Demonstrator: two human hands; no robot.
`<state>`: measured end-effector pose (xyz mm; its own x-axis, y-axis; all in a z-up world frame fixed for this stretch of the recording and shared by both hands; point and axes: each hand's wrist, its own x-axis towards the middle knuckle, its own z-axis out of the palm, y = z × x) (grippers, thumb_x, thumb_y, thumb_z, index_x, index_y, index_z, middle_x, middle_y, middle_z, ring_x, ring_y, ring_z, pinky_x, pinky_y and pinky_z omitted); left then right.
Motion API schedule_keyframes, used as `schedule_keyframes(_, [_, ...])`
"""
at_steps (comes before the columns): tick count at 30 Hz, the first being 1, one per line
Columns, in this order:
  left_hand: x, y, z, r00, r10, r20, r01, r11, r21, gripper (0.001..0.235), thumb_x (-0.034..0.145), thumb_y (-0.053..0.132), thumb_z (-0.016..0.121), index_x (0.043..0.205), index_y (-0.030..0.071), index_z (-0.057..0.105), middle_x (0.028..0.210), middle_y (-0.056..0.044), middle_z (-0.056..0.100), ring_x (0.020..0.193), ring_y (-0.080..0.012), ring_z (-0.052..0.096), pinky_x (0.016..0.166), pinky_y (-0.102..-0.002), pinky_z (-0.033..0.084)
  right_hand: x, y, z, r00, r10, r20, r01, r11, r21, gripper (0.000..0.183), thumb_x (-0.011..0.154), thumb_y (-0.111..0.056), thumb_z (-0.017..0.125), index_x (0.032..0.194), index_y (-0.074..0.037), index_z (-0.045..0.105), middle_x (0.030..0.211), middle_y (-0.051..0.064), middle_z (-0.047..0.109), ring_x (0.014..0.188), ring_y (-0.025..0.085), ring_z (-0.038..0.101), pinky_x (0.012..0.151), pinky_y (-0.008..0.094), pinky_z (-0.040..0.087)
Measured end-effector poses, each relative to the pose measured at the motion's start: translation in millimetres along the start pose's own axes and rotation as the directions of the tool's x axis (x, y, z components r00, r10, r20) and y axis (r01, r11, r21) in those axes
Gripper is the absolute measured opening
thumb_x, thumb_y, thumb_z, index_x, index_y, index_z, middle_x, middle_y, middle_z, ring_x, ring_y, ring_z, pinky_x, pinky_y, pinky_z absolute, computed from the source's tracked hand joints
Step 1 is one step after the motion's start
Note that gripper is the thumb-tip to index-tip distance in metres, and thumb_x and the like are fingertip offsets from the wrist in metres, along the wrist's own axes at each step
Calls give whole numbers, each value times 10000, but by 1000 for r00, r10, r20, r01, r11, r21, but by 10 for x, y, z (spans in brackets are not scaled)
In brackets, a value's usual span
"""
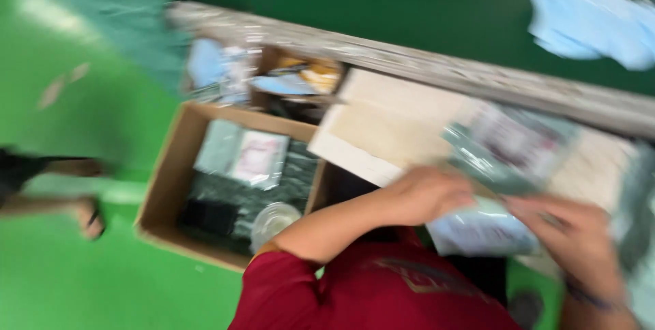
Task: Packing blue face masks into plastic bags and writing batch information on a label.
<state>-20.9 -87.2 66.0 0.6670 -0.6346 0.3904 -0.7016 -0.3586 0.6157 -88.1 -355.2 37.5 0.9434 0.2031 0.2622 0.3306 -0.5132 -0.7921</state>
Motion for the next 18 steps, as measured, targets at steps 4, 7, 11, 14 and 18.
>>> schedule_keyframes(4, [134, -541, 165, 975, -41, 219, 50, 998, -34, 208, 997, 329, 625, 1012, 132, 692, 890, -121, 708, 866, -346, 691, 809, -473, 535, 38, 295, -13, 979, 202, -19, -200, 975, 96, 221, 923, -77, 706, 1122, 1, 762, 1010, 110, 786, 937, 184, 715, 849, 303, 556])
schedule_keyframes(7, [303, -1730, -261, 985, -107, 135, 139, 957, -253, 333, 1030, 377, 555, 1168, 97, 671, 1137, -150, 700, 1081, -307, 661, 975, -439, 507, 244, 2124, -171, 953, 299, -54, -263, 900, 348, 323, 1070, -177, 565, 1328, 6, 629, 1160, 109, 714, 1050, 173, 682, 879, 329, 550])
schedule_keyframes(11, [942, -3125, -2653, 796, -265, -543, 545, 705, 454, 247, 996, 288, 534, 936, 93, 673, 876, -130, 681, 807, -283, 672, 752, -458, 535, 292, 5126, -660, 567, 823, 31, -804, 545, 237, 545, 1254, -373, 423, 1346, 134, 599, 1184, 272, 687, 1123, 379, 674, 911, 571, 521])
schedule_keyframes(14, [531, -3681, -4011, 728, 263, -633, 614, 162, 773, 235, 868, 297, 643, 879, 68, 690, 892, -211, 717, 836, -394, 678, 706, -543, 458, -3, 1306, -403, 866, 473, -162, -393, 844, 365, 376, 1114, -224, 561, 1331, 78, 622, 1205, 179, 705, 1142, 242, 675, 989, 360, 520])
schedule_keyframes(18, [954, -2771, -3124, 574, -130, -809, 180, 983, -30, 276, 1099, 281, 554, 1118, 8, 591, 768, -64, 627, 646, -168, 607, 597, -344, 525, 516, 295, -269, 887, 349, -304, -238, 907, 346, 296, 988, -108, 651, 1241, 37, 705, 1156, 121, 756, 1046, 186, 719, 940, 308, 562])
